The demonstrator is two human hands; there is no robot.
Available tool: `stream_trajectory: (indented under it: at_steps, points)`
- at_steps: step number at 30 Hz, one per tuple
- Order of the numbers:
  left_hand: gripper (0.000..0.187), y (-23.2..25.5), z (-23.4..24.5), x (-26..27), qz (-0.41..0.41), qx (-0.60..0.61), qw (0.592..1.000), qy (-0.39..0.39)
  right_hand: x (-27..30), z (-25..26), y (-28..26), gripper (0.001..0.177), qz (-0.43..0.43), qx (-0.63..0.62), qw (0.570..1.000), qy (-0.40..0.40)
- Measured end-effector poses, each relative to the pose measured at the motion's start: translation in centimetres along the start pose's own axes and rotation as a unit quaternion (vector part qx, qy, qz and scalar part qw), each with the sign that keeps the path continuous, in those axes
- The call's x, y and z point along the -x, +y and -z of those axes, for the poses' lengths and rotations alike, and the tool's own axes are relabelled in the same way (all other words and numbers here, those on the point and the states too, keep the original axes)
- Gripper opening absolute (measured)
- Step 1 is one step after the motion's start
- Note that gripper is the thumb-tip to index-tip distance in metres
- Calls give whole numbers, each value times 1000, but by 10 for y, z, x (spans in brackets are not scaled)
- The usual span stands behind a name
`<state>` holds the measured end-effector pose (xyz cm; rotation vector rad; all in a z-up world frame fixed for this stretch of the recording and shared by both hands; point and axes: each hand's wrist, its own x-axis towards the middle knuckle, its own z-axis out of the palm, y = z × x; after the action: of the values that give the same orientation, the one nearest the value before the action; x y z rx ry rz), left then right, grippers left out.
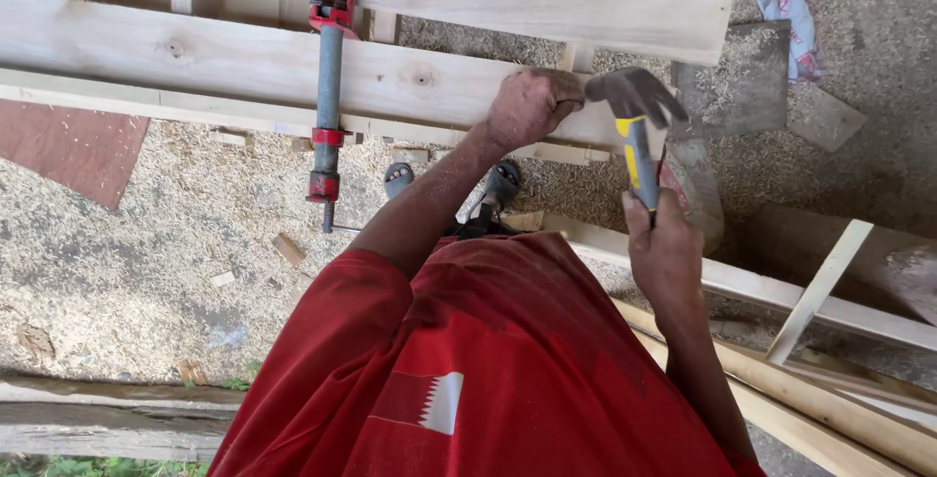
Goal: The person is hammering nails into wooden planks to assemble a furniture piece.
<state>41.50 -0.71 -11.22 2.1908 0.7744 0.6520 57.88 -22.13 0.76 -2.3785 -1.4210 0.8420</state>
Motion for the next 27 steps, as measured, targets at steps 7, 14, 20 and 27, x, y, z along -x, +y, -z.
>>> stream_trajectory:
  at_steps: [7,14,20,27]
  points:
    - [16,-6,20,25,-38,-13,998,52,33,24,-7,36,182,-389,876,219]
    - [20,5,58,48,122,-26,982,144,-9,-17,4,28,39,8,999,33]
    - [20,18,61,46,181,71,973,121,8,32,-32,32,227,-465,818,250]
    - [21,11,54,53,162,51,978,125,-11,-45,48,38,40,67,997,-13]
